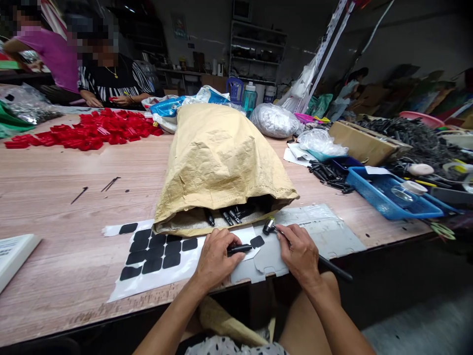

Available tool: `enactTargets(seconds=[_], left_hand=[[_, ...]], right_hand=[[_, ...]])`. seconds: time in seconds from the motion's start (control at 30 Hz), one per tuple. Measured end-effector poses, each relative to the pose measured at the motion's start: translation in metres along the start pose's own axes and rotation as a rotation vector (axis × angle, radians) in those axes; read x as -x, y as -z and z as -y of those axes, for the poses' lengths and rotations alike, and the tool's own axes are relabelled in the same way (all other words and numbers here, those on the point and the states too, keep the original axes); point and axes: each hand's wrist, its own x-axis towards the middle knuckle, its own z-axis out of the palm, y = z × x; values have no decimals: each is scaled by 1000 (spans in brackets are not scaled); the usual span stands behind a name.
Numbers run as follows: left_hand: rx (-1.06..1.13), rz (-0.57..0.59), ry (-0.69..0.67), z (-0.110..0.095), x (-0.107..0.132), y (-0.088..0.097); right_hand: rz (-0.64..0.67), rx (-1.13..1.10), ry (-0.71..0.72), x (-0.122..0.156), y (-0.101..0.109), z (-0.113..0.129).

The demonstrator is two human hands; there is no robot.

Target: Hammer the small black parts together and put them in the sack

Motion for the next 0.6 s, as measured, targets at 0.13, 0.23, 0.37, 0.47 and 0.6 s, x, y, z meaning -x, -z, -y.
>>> enactTargets(seconds=[0.13, 0.23, 0.37, 0.47, 0.6], left_hand=[[-9, 22, -10, 0, 0, 3], [67, 43, -91, -14, 14, 12], [272, 396, -217, -41, 56, 16], [265, 615, -96, -38, 86, -7], [12, 538, 364, 4, 102, -59]], right_hand=[[-9, 4, -2, 1, 0, 2], [-11, 14, -10, 1, -1, 2], [-15, 17, -3, 1, -1, 1], [-11, 28, -12, 1, -1, 2], [-6, 25, -18, 2, 0, 3]])
